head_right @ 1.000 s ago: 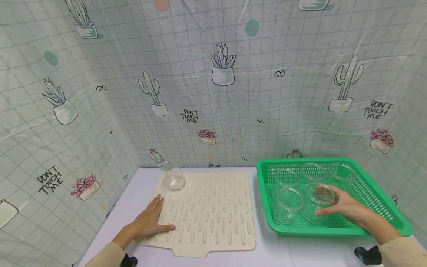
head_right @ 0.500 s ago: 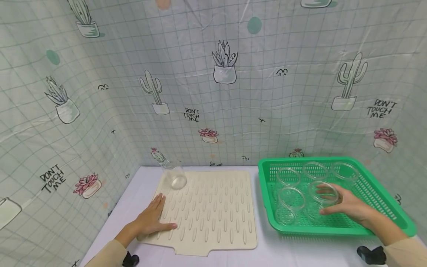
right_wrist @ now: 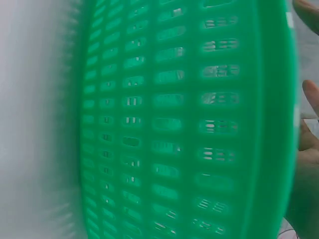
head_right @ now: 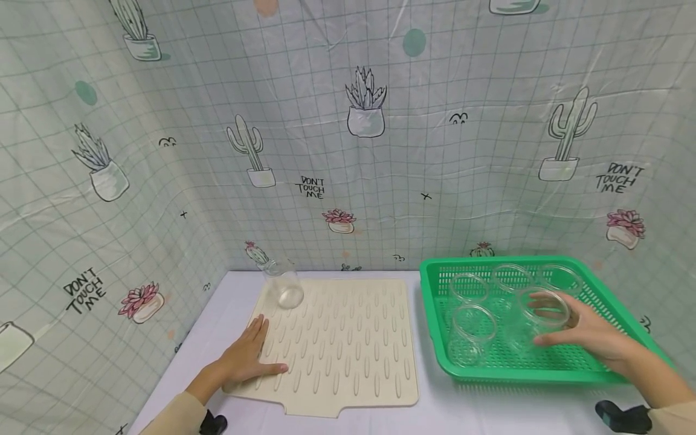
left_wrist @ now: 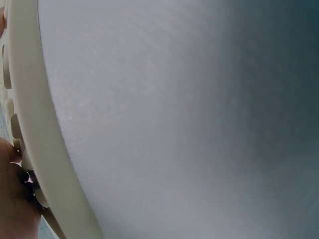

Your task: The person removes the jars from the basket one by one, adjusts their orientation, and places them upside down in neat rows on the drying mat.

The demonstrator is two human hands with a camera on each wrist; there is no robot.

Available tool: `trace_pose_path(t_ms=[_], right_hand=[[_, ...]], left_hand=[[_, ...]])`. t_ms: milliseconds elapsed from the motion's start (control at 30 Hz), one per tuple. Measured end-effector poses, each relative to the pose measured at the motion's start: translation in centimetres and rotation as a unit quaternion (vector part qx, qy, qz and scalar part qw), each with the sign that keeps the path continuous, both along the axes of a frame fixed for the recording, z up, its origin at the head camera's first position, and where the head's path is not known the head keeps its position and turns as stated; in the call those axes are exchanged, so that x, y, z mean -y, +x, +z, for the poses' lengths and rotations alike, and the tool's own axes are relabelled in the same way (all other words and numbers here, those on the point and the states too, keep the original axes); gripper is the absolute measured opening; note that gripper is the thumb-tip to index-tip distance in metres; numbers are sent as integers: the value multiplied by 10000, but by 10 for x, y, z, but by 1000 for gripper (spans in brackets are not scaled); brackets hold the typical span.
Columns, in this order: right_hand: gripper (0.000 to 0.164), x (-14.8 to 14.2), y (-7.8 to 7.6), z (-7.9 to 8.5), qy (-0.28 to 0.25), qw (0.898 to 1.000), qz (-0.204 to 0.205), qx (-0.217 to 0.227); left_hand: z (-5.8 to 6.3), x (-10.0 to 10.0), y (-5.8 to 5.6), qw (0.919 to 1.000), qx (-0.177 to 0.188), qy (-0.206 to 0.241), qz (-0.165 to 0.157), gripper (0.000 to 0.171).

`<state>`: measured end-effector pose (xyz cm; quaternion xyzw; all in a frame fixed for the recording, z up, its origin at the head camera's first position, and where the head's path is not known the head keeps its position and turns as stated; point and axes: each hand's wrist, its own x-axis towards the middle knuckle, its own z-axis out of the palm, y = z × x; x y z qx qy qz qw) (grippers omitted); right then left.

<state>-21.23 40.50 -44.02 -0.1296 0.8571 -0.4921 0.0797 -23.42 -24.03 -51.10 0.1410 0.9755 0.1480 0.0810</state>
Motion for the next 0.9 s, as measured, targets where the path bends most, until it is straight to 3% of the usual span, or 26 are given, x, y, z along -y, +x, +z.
trace_pose_path(t_ms=[300, 467, 567, 700, 800, 900], right_hand=[[75, -5, 8, 11, -28, 9996, -121, -262], [76, -9, 13, 17, 338, 9976, -485, -363], [75, -9, 15, 21, 297, 9961, -718, -421], [70, -6, 20, 28, -155, 9944, -820, -642], [68, -2, 23, 34, -818, 9907, -798, -735], [65, 4, 24, 40, -1708, 9795, -639, -852]], left_hand=[[4, 0, 1, 10000, 18, 69, -14, 123], [2, 0, 1, 9999, 23, 127, -25, 122], [2, 1, 1, 9998, 47, 195, -16, 121], [4, 2, 3, 9993, 127, 351, 63, 119], [8, 1, 2, 9983, 108, 575, 87, 117], [15, -1, -1, 9967, 30, 808, 13, 116]])
